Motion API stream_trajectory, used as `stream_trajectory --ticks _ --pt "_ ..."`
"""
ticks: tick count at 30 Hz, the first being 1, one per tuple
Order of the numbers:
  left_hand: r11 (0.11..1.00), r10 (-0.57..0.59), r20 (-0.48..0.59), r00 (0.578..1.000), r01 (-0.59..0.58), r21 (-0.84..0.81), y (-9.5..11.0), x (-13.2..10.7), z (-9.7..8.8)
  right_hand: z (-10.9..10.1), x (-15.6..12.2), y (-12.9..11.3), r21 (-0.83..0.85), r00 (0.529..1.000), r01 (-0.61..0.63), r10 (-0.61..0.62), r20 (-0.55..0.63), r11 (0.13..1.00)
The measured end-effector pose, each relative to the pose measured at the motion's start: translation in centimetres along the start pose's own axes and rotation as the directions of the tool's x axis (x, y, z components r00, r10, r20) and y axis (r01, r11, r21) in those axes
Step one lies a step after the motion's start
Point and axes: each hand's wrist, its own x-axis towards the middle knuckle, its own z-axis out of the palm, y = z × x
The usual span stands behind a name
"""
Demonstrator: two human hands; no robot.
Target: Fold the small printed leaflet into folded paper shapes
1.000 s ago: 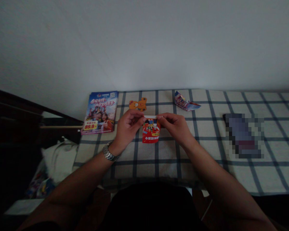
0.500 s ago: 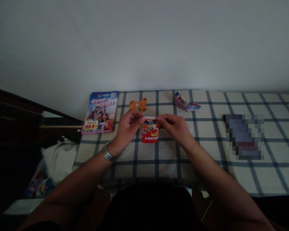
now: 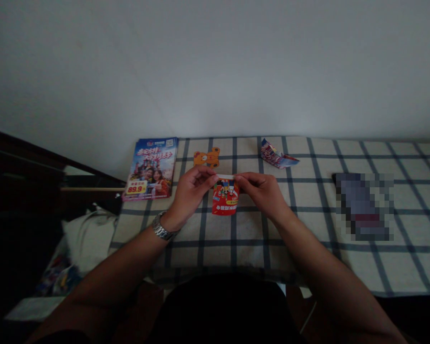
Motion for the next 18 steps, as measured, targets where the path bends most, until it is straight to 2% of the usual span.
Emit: stream_trajectory --ticks 10,18 --pt "0.988 0.107 -0.021 0.994 -0.104 0.116 0.01 -0.15 -0.04 0.03 0.19 -0.25 -0.094 0.999 0.049 -0.050 -0.008 0.994" --pt "0.995 0.075 -0.057 0.996 -0.071 0.070 0.27 -0.21 0.20 0.06 0.28 0.10 0.031 0.999 -0.035 0.035 0.011 0.999"
